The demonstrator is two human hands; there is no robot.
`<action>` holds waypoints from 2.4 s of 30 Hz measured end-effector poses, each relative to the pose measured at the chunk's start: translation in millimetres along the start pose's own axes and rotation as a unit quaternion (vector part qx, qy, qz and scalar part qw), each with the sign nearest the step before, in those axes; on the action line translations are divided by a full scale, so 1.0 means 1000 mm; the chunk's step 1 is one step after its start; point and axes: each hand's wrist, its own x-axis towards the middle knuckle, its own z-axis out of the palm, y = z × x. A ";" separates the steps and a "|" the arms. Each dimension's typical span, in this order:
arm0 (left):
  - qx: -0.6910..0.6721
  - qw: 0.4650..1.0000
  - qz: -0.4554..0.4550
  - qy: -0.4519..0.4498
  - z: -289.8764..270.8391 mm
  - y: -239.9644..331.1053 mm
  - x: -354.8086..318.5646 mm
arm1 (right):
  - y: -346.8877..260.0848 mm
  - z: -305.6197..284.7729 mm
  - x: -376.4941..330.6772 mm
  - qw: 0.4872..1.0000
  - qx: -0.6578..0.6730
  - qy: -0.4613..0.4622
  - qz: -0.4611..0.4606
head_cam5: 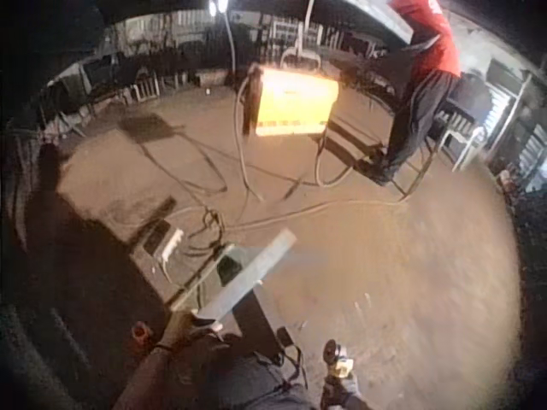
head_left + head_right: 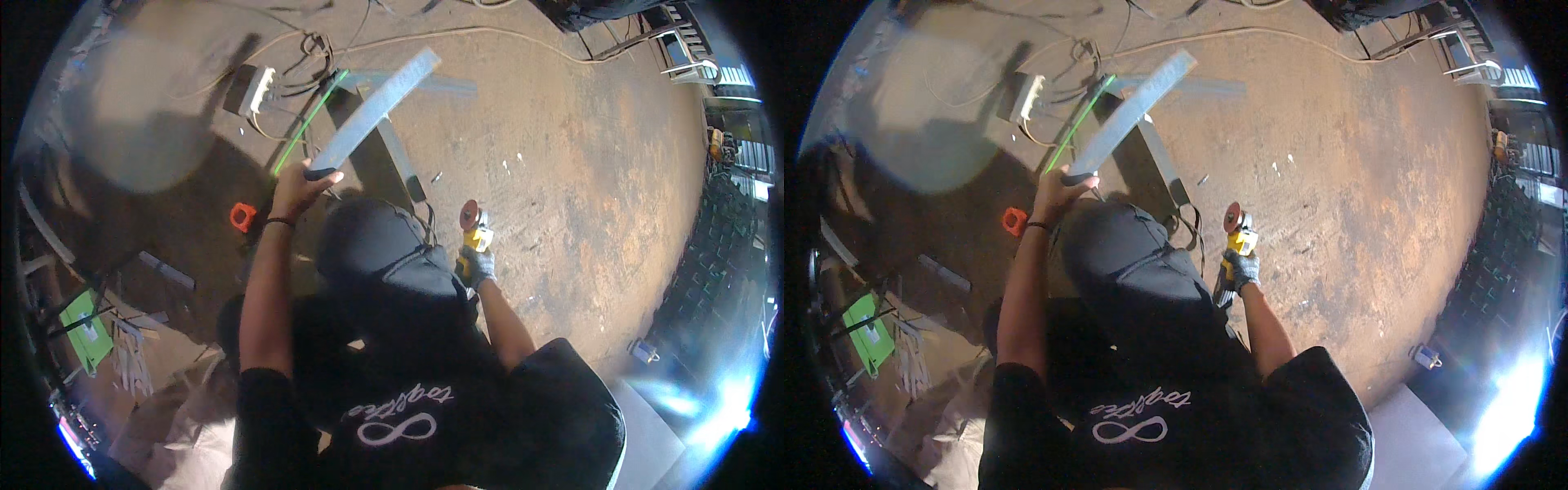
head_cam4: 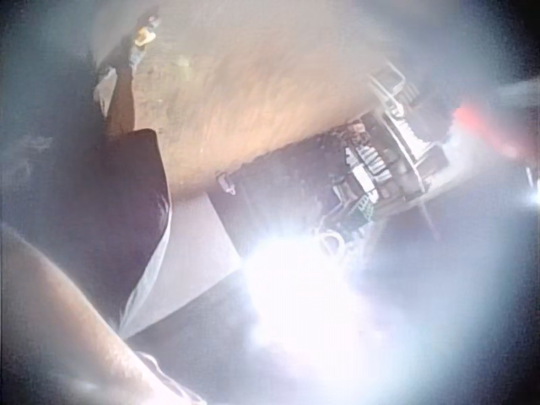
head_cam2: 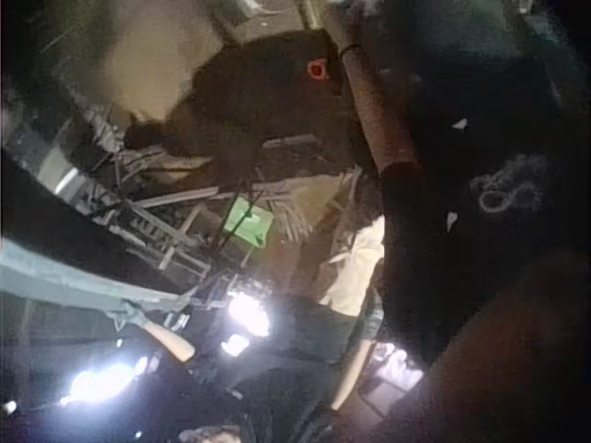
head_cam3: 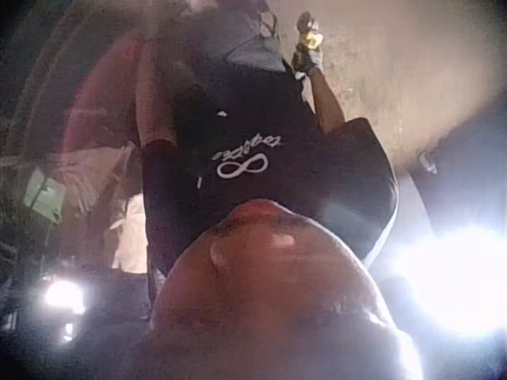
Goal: The person measures a metal bar with a tape measure and marks it with a pen. Then, using an angle grinder, the person cuts the metal bar, producing sparks. The person repeats the measuring and cutting process on another metal bar.
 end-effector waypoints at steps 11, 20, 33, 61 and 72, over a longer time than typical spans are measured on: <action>0.058 0.989 -0.002 -0.138 0.092 -0.028 -0.008 | -0.031 -0.004 -0.002 0.997 -0.064 -0.023 0.029; 0.261 0.959 0.020 -0.106 0.118 -0.052 0.018 | -0.056 0.003 0.003 0.988 -0.129 -0.079 0.006; 0.109 0.973 0.195 -0.056 0.118 -0.121 0.007 | -0.073 0.023 0.009 0.979 -0.159 -0.127 0.008; 0.369 0.924 0.092 -0.043 0.149 -0.105 -0.013 | -0.110 0.057 0.045 0.951 -0.295 -0.086 0.018; 0.371 0.925 0.057 -0.055 0.149 -0.086 -0.018 | -0.109 0.056 0.056 0.939 -0.337 -0.074 -0.004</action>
